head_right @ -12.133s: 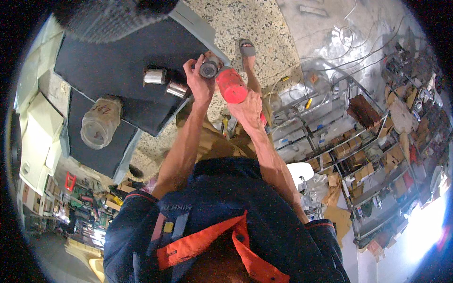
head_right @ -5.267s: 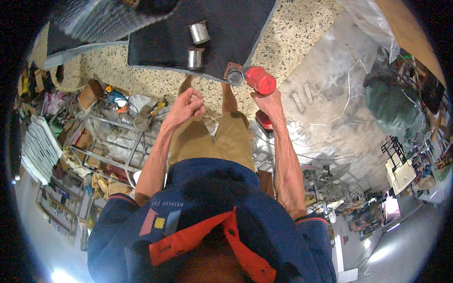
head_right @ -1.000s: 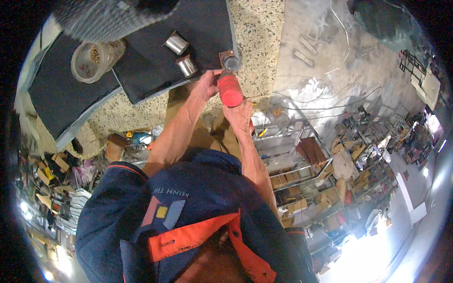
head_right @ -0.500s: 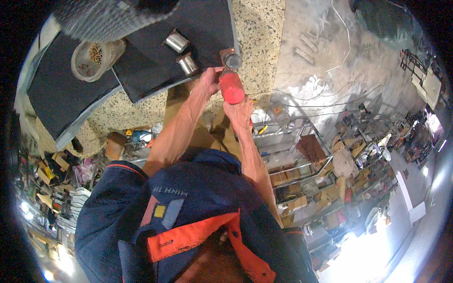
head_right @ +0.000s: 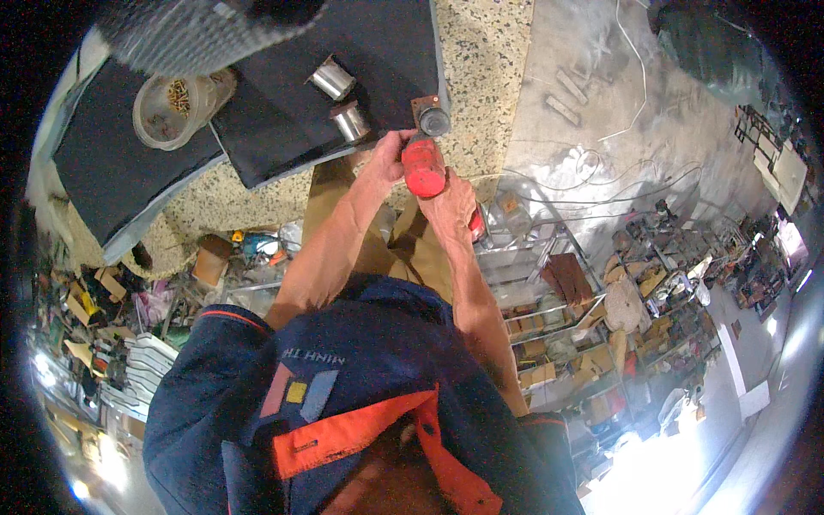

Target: The person unpacks small metal parts from a plastic bag and places them on a workbench. They then use a red cordless drill to drive screws into cylindrical metal components, securing them to a larger grey assembly. The person repeats this process for multiple components.

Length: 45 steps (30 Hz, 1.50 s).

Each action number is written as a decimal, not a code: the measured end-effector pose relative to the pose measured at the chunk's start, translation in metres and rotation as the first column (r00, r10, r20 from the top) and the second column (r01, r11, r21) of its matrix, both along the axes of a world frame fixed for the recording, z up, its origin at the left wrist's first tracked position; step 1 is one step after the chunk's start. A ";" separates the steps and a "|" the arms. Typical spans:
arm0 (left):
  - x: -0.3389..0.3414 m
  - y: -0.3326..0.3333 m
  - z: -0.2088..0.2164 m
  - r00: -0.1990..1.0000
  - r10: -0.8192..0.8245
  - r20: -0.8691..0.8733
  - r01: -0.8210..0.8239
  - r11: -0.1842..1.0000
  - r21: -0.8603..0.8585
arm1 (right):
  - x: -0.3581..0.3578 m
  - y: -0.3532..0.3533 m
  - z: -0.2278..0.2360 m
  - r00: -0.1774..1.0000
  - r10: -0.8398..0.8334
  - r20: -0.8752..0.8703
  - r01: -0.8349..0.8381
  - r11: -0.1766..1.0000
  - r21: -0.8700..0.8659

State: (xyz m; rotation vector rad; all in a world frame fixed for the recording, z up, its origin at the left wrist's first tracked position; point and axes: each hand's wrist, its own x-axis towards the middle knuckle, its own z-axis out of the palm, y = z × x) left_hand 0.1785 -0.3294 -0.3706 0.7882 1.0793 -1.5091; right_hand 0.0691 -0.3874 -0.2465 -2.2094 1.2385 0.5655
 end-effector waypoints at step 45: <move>0.080 0.053 0.154 0.638 0.018 0.770 -0.034 0.999 0.005 | 0.039 -0.112 0.093 0.770 0.182 0.612 -0.455 0.829 0.326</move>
